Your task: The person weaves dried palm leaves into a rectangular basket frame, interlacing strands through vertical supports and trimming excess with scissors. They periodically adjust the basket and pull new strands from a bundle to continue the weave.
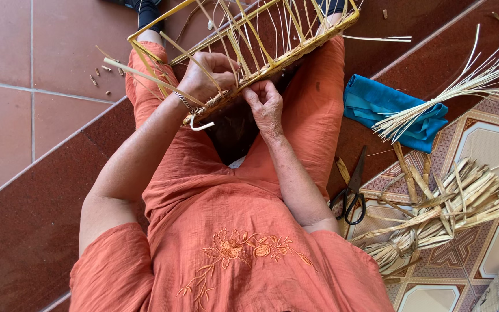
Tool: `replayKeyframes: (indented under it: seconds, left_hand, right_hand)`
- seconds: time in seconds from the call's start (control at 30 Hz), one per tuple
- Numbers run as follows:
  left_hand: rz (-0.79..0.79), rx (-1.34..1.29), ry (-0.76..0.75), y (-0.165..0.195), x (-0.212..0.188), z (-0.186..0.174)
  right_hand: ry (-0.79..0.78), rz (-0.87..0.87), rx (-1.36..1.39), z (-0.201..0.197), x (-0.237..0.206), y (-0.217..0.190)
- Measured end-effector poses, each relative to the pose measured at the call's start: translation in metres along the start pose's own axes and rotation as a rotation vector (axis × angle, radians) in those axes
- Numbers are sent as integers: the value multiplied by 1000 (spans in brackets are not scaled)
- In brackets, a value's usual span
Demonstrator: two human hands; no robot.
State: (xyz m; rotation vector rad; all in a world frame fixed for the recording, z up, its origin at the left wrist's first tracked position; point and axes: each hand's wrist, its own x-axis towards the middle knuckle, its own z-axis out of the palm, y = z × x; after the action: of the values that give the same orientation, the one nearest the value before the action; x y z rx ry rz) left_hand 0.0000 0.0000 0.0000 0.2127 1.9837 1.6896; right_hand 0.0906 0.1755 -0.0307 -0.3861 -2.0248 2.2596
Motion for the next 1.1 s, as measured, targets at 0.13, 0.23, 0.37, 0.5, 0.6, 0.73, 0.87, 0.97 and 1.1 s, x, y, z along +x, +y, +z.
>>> replayKeyframes:
  seconds: [0.13,0.23,0.37,0.5,0.6,0.73,0.87,0.97,1.1]
  left_hand:
    - [87,162,-68,8,24,-24]
    - [105,198,-133,21,51,-53]
    - [60,323,-242,37,79,-71]
    - [105,408,-295,44,93,-72]
    - [8,453,-331,51,98,-72]
    - [-131,416,-349,58,101,-69]
    - [-193,416,-428,62,114,-66]
    - [-248,428,-459,67,117,-61]
    - [-281,598,-425,78,104,-44]
  right_hand:
    - [-30,-16,-6,7,30,-10]
    - [-71,-30,-10,20,65,-22]
    - [-69,-55,-37,31,86,-32]
    - [-74,-30,3,29,87,-31]
    - [-58,-38,-62,29,87,-31]
    - [-62,-39,-41,30,85,-36]
    - [-58,-49,-74,31,83,-41]
    - [-45,-54,-100,29,81,-41]
    - [-30,-40,-53,28,71,-37]
